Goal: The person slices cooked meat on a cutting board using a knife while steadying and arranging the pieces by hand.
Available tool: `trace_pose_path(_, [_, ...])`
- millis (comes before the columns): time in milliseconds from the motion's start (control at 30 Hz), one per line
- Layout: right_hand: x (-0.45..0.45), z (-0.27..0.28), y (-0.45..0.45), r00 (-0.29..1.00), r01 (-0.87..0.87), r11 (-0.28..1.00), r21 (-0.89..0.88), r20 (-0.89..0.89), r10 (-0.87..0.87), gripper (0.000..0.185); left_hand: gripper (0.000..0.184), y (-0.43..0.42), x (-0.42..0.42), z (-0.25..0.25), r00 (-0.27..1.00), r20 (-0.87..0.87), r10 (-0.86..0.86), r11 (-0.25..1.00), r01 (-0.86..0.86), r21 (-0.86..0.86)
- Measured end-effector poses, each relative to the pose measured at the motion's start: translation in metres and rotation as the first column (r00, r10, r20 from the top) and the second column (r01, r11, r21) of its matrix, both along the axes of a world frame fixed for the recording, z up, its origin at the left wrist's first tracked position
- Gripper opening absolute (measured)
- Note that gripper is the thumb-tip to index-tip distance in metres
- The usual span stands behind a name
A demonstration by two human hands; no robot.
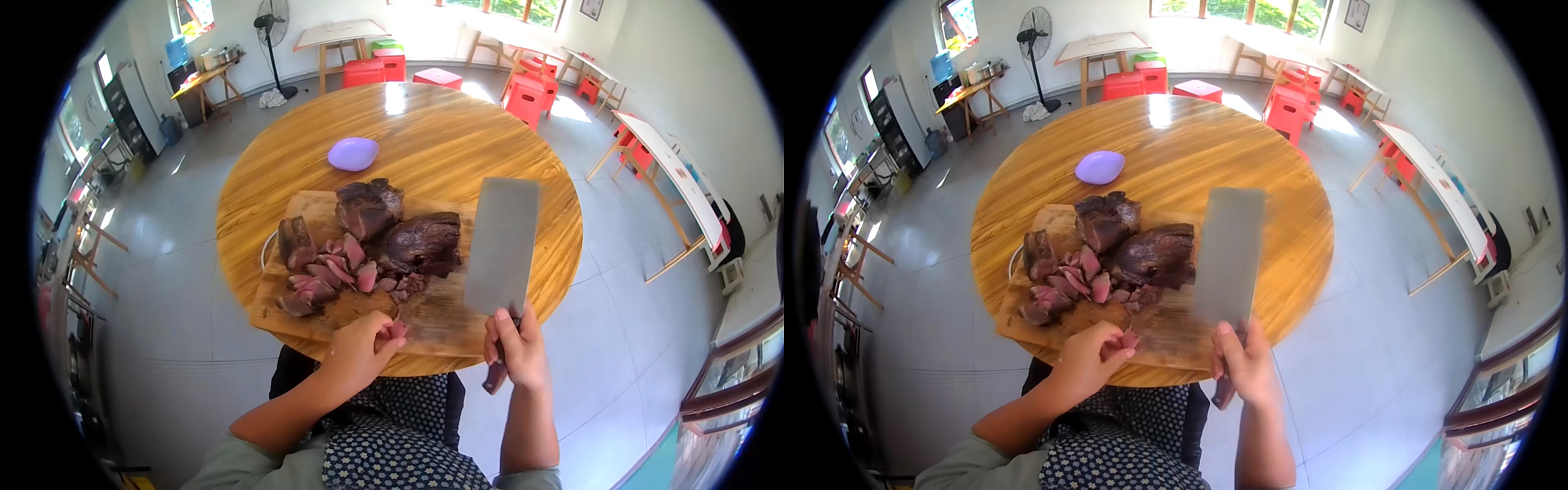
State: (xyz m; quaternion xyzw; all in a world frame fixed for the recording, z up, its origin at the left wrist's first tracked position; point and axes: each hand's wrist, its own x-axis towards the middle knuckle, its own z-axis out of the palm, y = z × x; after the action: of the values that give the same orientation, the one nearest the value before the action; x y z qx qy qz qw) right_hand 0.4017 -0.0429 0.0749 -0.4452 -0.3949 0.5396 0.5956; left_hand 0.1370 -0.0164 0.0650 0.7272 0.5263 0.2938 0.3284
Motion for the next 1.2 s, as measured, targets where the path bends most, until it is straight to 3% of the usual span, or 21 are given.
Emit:
trace_pose_path(67, [0.010,0.034,-0.016,0.851,-0.092,0.987,-0.134,0.504,0.147,0.021,0.029,-0.003,-0.014,-0.004,0.999,-0.008,-0.053,0.998,0.054,0.035])
trace_pose_path(100, [0.012,0.050,-0.022,0.847,-0.099,0.985,-0.141,0.508,0.158,0.021,0.026,-0.004,-0.021,-0.009,0.991,-0.057,-0.120,0.973,0.129,0.191])
trace_pose_path(133, [0.012,0.065,-0.029,0.727,-0.161,0.962,-0.219,0.633,0.266,0.022,0.023,-0.005,-0.026,-0.014,0.978,-0.115,-0.176,0.920,0.205,0.335])
trace_pose_path(167, [0.011,0.075,-0.033,0.577,-0.208,0.929,-0.306,0.729,0.369,0.023,0.023,-0.005,-0.028,-0.017,0.980,-0.105,-0.169,0.925,0.194,0.326])
trace_pose_path(200, [0.008,0.079,-0.036,0.568,-0.216,0.924,-0.316,0.729,0.382,0.023,0.022,-0.004,-0.030,-0.018,0.970,-0.150,-0.191,0.858,0.240,0.455])
trace_pose_path(233, [0.004,0.081,-0.040,0.452,-0.288,0.924,-0.253,0.814,0.364,0.023,0.023,-0.003,-0.032,-0.021,0.958,-0.199,-0.205,0.768,0.284,0.573])
trace_pose_path(267, [0.001,0.084,-0.043,0.333,-0.365,0.910,-0.195,0.885,0.324,0.023,0.023,-0.002,-0.032,-0.024,0.961,-0.193,-0.198,0.772,0.274,0.573])
trace_pose_path(333, [-0.011,0.087,-0.048,0.265,-0.354,0.901,-0.251,0.897,0.354,0.021,0.033,0.001,-0.031,-0.033,0.951,-0.231,-0.204,0.674,0.308,0.672])
trace_pose_path(400, [-0.018,0.082,-0.053,0.147,-0.328,0.895,-0.303,0.919,0.365,0.018,0.033,0.004,-0.030,-0.042,0.952,-0.222,-0.208,0.664,0.305,0.683])
trace_pose_path(767, [-0.030,0.082,-0.057,0.089,-0.265,0.851,-0.453,0.867,0.489,0.023,0.029,0.008,-0.024,-0.054,0.959,-0.134,-0.249,0.730,0.277,0.625])
trace_pose_path(1033, [-0.043,0.089,-0.024,-0.037,-0.242,0.717,-0.653,0.745,0.666,0.021,0.033,0.001,-0.021,-0.059,0.967,-0.030,-0.255,0.795,0.227,0.563])
trace_pose_path(1067, [-0.051,0.080,-0.018,-0.009,-0.221,0.726,-0.652,0.745,0.666,0.021,0.033,0.000,-0.019,-0.058,0.957,-0.036,-0.287,0.786,0.257,0.562])
trace_pose_path(1133, [-0.063,0.051,0.004,0.090,-0.435,0.783,-0.446,0.843,0.530,0.023,0.024,0.004,-0.020,-0.052,0.971,-0.030,-0.236,0.794,0.211,0.570])
trace_pose_path(1167, [-0.060,0.046,0.009,0.094,-0.438,0.795,-0.419,0.858,0.504,0.023,0.024,0.007,-0.022,-0.049,0.971,-0.043,-0.234,0.776,0.213,0.593])
trace_pose_path(1200, [-0.057,0.043,0.012,0.126,-0.479,0.831,-0.284,0.914,0.385,0.021,0.023,0.008,-0.022,-0.048,0.966,-0.009,-0.259,0.800,0.220,0.559])
